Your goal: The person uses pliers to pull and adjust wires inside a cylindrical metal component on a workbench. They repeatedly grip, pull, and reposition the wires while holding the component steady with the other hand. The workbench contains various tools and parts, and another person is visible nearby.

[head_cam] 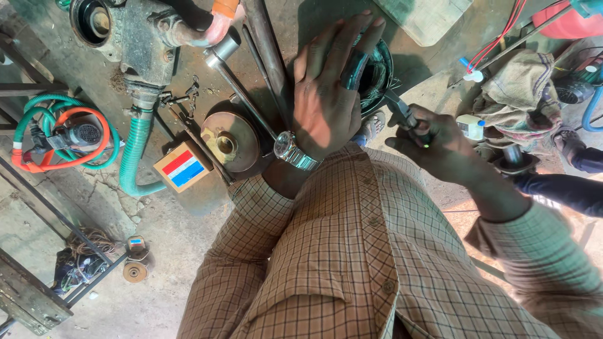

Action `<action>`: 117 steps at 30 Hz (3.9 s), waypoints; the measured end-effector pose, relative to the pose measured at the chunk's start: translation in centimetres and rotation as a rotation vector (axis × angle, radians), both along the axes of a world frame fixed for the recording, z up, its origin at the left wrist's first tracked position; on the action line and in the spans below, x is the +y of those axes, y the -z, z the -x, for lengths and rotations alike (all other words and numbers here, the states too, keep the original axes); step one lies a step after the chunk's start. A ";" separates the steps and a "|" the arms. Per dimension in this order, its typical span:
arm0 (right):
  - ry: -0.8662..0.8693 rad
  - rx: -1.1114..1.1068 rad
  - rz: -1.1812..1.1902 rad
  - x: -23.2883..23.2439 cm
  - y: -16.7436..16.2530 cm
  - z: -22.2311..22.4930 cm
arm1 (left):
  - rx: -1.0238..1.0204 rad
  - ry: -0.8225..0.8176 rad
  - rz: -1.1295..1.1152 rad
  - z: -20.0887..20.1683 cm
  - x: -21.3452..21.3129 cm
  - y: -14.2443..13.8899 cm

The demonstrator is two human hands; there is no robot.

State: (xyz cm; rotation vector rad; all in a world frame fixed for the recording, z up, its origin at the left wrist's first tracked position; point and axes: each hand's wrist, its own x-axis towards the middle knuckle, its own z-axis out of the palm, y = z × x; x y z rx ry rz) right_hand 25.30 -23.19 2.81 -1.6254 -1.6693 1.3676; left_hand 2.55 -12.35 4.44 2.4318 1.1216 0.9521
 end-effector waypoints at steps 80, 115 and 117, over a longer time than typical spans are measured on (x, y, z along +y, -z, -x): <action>0.256 0.443 0.101 -0.5 -0.6 0.9 | 0.031 -0.057 -0.040 -3.6 2.8 -0.1; 0.192 0.023 -0.353 -0.7 -0.4 -3.6 | -0.136 0.220 0.069 -2.3 5.4 -1.4; 0.162 -0.254 -0.417 -0.3 -3.0 -3.5 | -0.121 0.230 0.126 -2.0 5.7 -1.5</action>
